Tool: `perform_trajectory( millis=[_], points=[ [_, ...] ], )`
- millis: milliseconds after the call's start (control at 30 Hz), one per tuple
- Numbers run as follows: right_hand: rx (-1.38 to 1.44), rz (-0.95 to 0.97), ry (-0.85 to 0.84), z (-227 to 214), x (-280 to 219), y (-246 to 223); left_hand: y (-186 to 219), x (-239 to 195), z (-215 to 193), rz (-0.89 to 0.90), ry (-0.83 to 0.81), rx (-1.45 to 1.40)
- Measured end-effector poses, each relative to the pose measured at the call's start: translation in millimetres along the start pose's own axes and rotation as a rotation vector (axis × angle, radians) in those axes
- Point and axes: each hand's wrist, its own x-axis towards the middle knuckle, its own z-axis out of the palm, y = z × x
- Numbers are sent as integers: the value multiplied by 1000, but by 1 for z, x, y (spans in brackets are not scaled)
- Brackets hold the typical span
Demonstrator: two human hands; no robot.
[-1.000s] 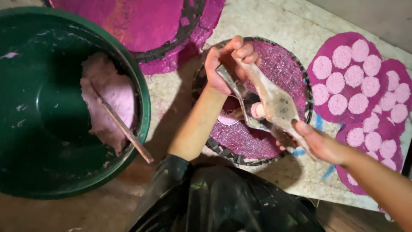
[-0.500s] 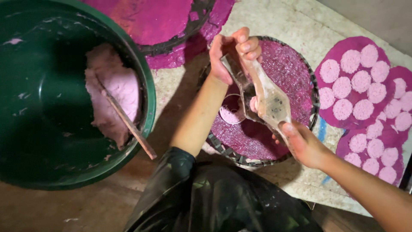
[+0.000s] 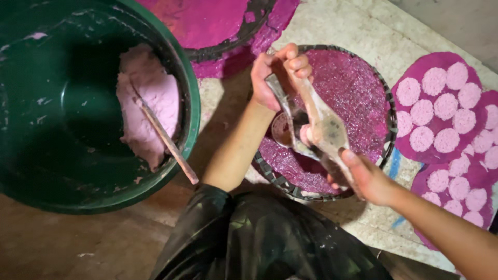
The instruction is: The person scoops pink paste from a green basin into a handheld metal mold, presses it, and ejects round discs onto a purple tray. The person repeats this process, filling multiple trays with the molded discs.
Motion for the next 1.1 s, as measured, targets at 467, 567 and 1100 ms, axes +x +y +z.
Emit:
perform_trajectory(
  millis=[467, 567, 1100],
  points=[
    [77, -110, 108, -4, 32, -7, 21, 23, -11, 32, -10, 83],
    [-42, -164, 187, -7, 41, -9, 27, 34, -11, 22, -43, 97],
    [387, -534, 113, -22, 78, 53, 18, -122, 13, -259, 640, 1830]
  ],
)
